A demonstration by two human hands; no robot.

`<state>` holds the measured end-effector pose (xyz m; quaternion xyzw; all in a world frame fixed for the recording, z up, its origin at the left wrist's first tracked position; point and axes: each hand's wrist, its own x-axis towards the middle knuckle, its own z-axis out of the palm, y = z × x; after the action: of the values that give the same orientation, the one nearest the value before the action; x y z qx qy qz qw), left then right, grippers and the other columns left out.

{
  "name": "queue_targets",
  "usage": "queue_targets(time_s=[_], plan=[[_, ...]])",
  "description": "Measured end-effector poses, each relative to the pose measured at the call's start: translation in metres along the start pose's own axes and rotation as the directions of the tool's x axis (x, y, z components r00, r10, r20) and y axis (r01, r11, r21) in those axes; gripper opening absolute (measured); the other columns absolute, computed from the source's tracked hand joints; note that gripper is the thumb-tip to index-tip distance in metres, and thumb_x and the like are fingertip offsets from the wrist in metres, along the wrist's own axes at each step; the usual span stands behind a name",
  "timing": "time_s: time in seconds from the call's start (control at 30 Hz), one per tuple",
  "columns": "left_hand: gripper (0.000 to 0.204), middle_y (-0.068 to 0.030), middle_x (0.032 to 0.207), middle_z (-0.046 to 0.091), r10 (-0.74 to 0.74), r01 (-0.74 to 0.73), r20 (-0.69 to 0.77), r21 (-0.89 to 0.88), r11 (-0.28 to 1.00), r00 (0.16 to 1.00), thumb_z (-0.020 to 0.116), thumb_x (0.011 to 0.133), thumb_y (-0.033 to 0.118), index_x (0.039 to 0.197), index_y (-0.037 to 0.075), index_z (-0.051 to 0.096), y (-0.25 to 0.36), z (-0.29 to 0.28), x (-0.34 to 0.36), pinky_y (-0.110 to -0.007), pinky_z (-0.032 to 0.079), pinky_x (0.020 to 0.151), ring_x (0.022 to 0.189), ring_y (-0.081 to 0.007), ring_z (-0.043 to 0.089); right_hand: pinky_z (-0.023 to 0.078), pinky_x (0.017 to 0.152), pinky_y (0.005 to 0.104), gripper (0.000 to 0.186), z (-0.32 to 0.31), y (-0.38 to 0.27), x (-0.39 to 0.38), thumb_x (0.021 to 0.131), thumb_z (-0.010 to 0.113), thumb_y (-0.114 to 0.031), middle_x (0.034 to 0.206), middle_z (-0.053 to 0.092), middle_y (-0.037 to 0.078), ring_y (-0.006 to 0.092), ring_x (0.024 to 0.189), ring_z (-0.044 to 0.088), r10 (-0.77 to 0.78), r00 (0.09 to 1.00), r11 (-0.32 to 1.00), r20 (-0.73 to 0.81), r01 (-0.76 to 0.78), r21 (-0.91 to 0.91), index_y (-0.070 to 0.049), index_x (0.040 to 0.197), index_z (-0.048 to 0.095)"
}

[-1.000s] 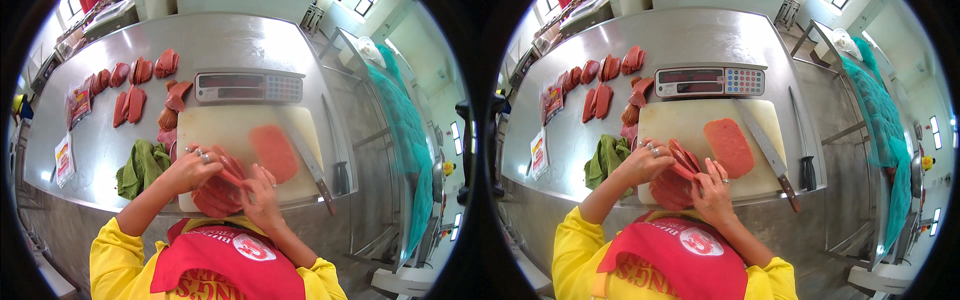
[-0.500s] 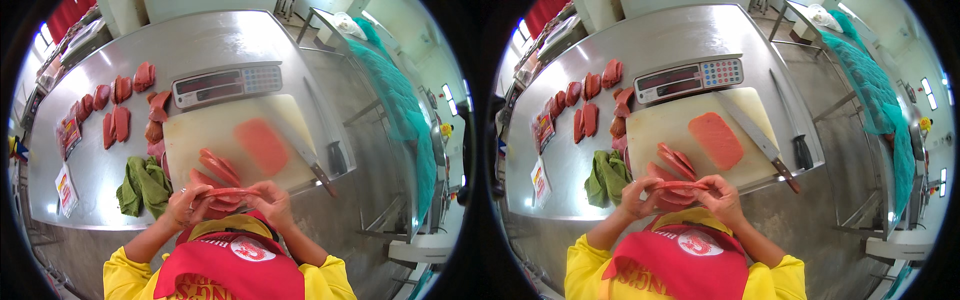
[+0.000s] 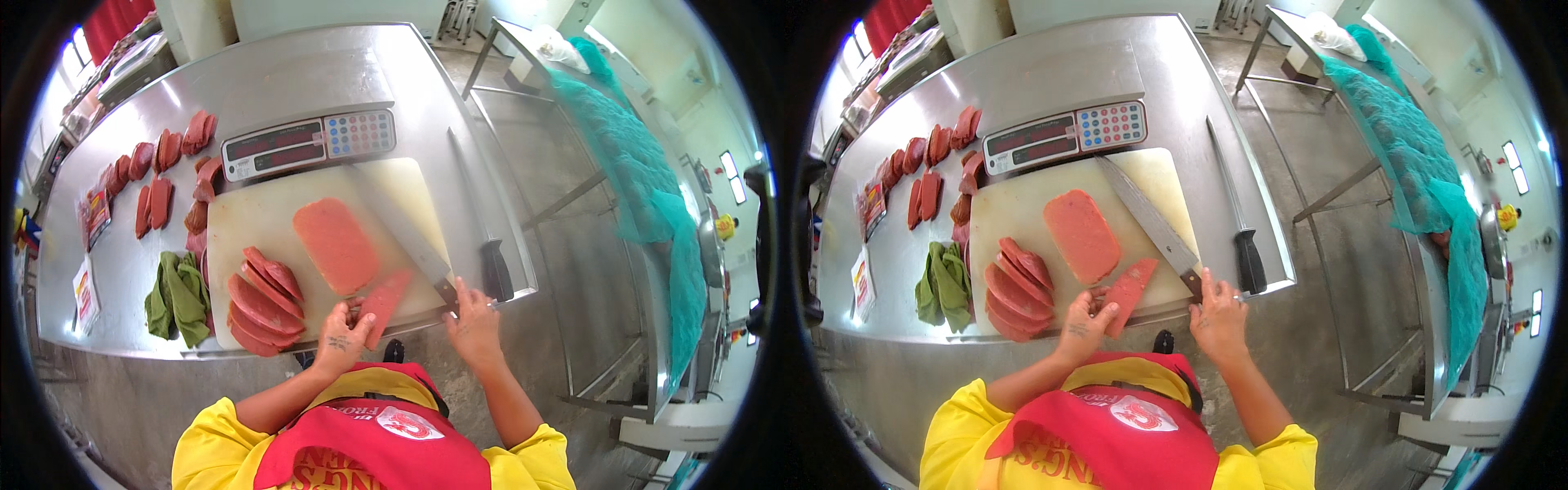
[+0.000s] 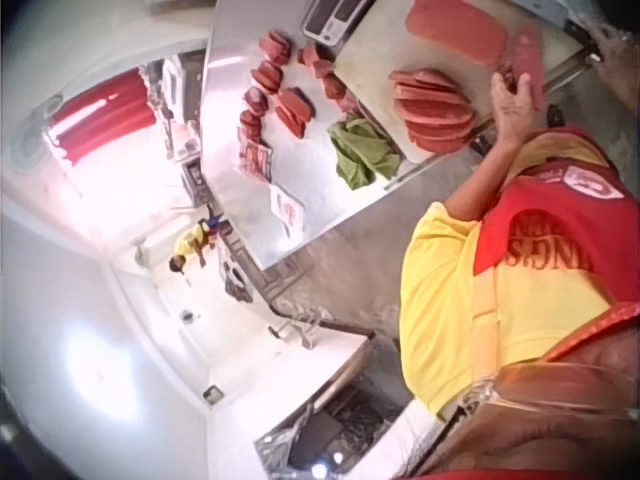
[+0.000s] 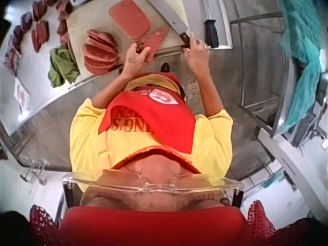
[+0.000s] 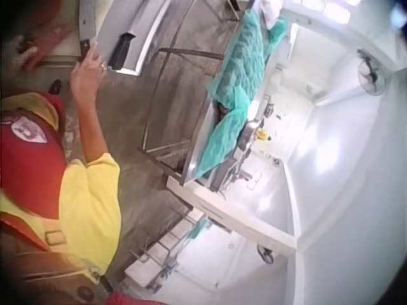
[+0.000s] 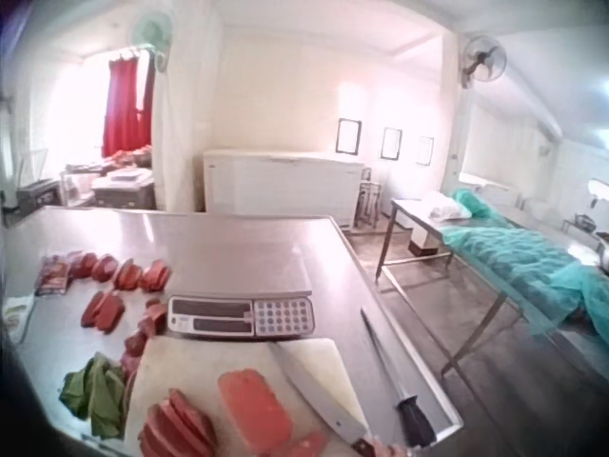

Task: The person slices a large block of processed meat into thin slices on a cutting board, weighs portions on a digital scale, and places them into plastic bags. The person also wipes the cutting board with a cloth and labels the bags with a marker.

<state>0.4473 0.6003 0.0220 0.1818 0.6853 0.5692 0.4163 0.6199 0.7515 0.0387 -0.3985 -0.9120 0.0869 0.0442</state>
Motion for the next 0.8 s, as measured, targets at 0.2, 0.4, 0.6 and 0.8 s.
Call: queue_targets(time_s=[0.2,0.4,0.6,0.8], plan=[[0.038,-0.0098,0.092,0.065,-0.01,0.019,-0.083,0.1,0.995,0.996,0.06,0.088,0.009,0.121,-0.007,0.05,0.002,0.03,0.007,-0.026,0.049,0.068,0.078,-0.0104,0.06,0.046,0.08,0.049,0.062,0.001,0.03,0.005,0.081,0.06,-0.013,0.098,0.057,0.026,0.0443,0.089,0.056,-0.033,0.995,0.922,0.097,-0.007,0.386,-0.004,0.138,0.038],[0.039,-0.0156,0.089,0.067,0.074,-0.042,-0.163,0.192,0.98,0.984,0.063,0.083,0.017,0.115,-0.005,0.058,-0.002,0.044,0.023,-0.032,0.05,0.072,0.077,-0.0195,0.064,0.048,0.07,0.0465,0.054,-0.056,0.059,-0.053,0.087,0.058,-0.012,0.079,0.059,0.024,0.0418,0.075,0.059,-0.122,0.988,0.8,0.097,0.04,0.599,-0.01,0.139,0.042],[0.04,-0.019,0.091,0.067,0.142,-0.075,-0.163,0.362,0.929,0.976,0.062,0.083,0.02,0.113,-0.006,0.06,-0.01,0.042,0.029,-0.033,0.05,0.075,0.081,-0.0231,0.065,0.05,0.059,0.0446,0.052,-0.076,0.069,-0.117,0.088,0.062,-0.018,0.073,0.058,0.02,0.038,0.063,0.06,-0.113,0.966,0.886,0.232,-0.008,0.463,-0.023,0.137,0.047],[0.036,-0.0091,0.083,0.066,0.222,-0.156,-0.189,0.312,0.937,0.956,0.062,0.086,0.014,0.113,-0.009,0.057,-0.025,0.04,0.034,-0.027,0.048,0.067,0.074,-0.0121,0.06,0.05,0.059,0.0456,0.053,-0.081,0.069,-0.123,0.088,0.06,-0.016,0.071,0.057,0.02,0.0387,0.062,0.059,-0.128,0.956,0.915,0.265,0.011,0.403,-0.025,0.138,0.046]])
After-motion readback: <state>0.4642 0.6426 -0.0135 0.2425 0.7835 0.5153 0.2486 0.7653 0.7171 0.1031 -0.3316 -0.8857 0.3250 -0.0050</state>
